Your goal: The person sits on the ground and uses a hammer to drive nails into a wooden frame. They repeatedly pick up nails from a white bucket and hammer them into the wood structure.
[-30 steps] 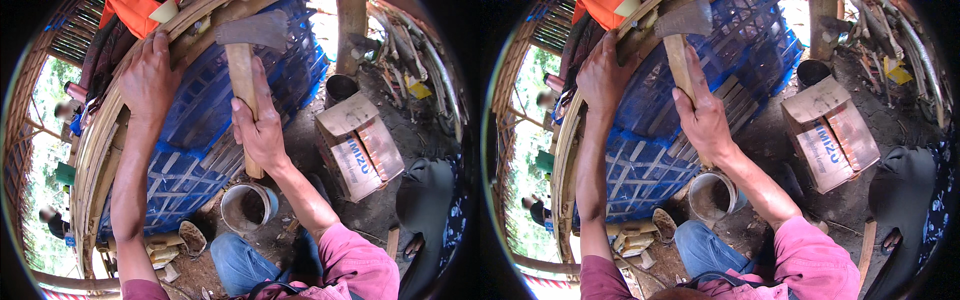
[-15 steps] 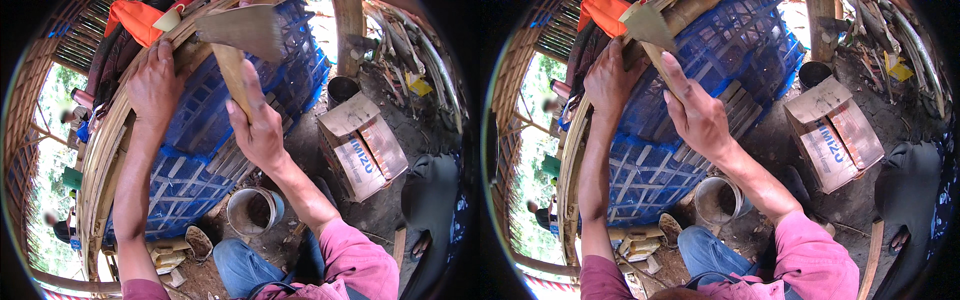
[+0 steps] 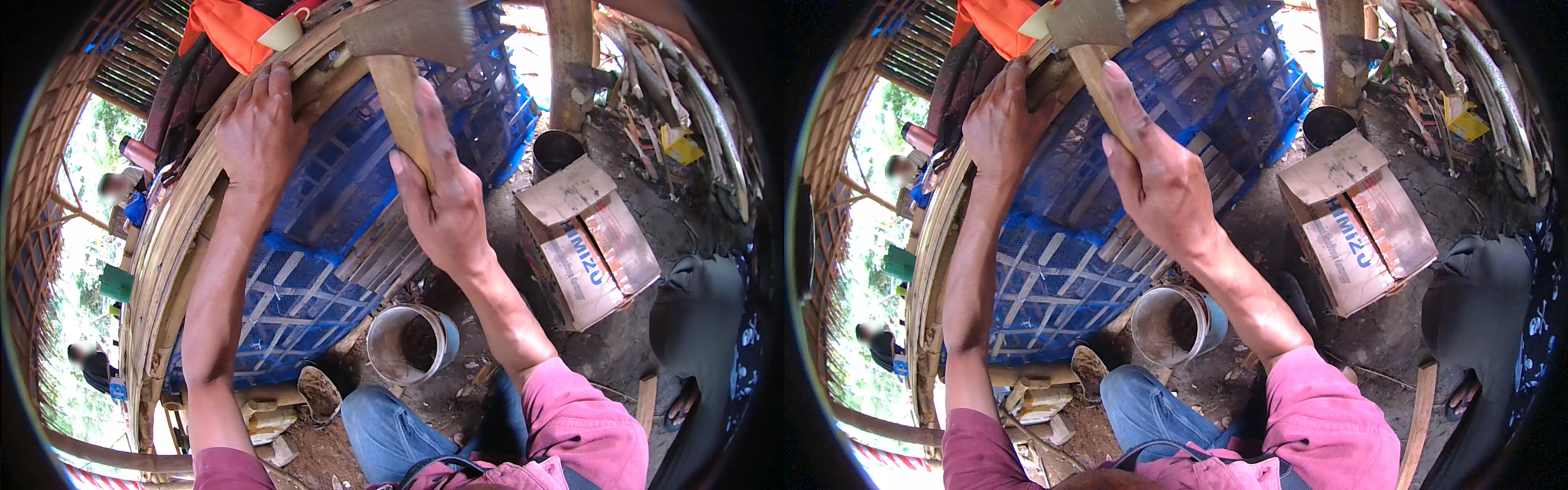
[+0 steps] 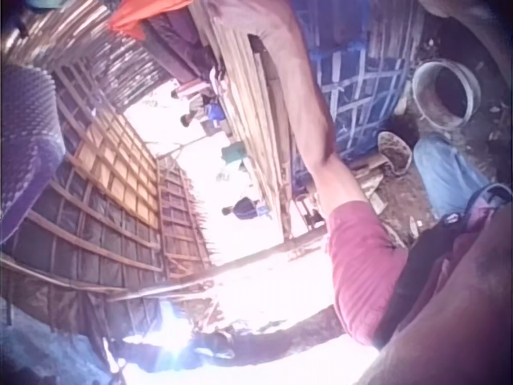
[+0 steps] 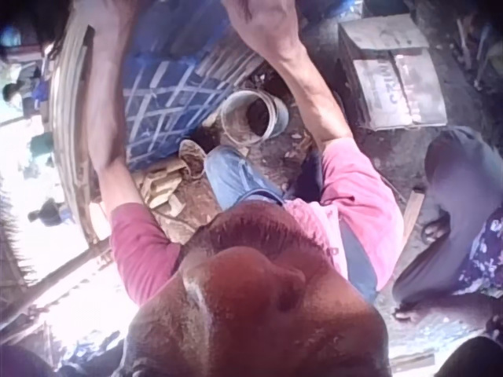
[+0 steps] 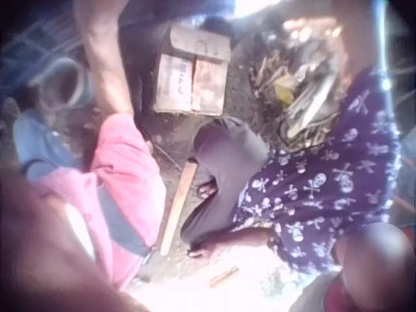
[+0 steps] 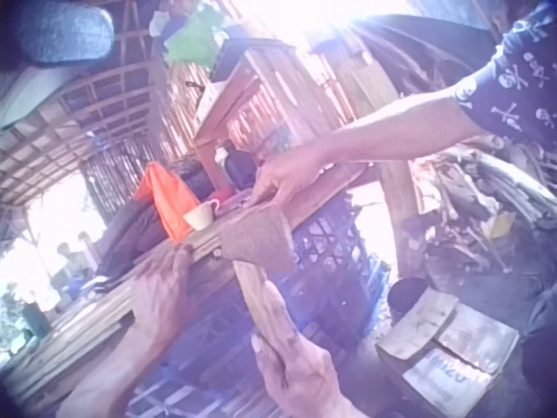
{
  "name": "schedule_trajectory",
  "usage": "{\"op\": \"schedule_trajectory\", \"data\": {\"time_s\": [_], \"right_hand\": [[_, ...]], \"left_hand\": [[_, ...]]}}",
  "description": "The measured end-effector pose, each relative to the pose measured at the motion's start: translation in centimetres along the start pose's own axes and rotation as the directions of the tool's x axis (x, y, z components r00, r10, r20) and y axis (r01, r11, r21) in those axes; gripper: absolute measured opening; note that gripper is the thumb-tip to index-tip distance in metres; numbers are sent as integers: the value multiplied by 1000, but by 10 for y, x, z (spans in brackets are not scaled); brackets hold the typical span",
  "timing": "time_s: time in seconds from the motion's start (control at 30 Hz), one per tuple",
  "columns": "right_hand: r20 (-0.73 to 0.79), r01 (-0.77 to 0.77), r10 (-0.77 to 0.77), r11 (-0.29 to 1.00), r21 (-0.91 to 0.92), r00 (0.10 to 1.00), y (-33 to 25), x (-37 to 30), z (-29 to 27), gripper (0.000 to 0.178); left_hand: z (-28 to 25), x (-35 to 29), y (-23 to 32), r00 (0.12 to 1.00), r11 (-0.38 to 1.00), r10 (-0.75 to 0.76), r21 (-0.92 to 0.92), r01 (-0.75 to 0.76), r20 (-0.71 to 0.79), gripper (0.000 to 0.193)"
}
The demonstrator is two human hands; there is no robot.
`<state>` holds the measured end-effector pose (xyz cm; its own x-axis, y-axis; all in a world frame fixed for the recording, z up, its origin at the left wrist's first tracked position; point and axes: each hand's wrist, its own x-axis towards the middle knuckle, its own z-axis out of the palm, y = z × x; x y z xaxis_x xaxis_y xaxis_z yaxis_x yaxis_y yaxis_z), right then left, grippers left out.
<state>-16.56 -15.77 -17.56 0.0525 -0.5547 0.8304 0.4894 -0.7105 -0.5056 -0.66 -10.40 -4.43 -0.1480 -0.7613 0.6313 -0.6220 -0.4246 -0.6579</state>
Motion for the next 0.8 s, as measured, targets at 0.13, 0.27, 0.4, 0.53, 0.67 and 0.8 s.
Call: {"op": "schedule_trajectory", "data": {"time_s": [0.13, 0.27, 0.4, 0.53, 0.67, 0.8], "right_hand": [[-151, 50, -46, 998, 26, 988, -4, -6, 2, 65], [29, -90, 94, 991, -94, 995, 5, -3, -12, 64], [-89, 1, 2, 1000, 31, 996, -21, 3, -18, 66], [-67, 68, -71, 996, -51, 995, -17, 11, -8, 67], [136, -68, 81, 993, -94, 987, 3, 5, 4, 64], [-74, 37, -35, 999, 24, 997, -14, 3, -4, 64]], "left_hand": [[-2, 2, 4, 1000, 1000, -19, -11, 20, 18, 54], [-1, 4, 5, 1000, 1000, 6, -19, -6, -11, 54], [1, -3, 1, 999, 999, -31, -25, 32, 13, 55], [0, 3, 2, 1000, 1000, -8, -28, 8, -16, 58], [-2, 0, 3, 998, 999, -29, -17, 30, 52, 61], [-6, 2, 4, 995, 999, -52, 2, 52, 89, 62]]}}
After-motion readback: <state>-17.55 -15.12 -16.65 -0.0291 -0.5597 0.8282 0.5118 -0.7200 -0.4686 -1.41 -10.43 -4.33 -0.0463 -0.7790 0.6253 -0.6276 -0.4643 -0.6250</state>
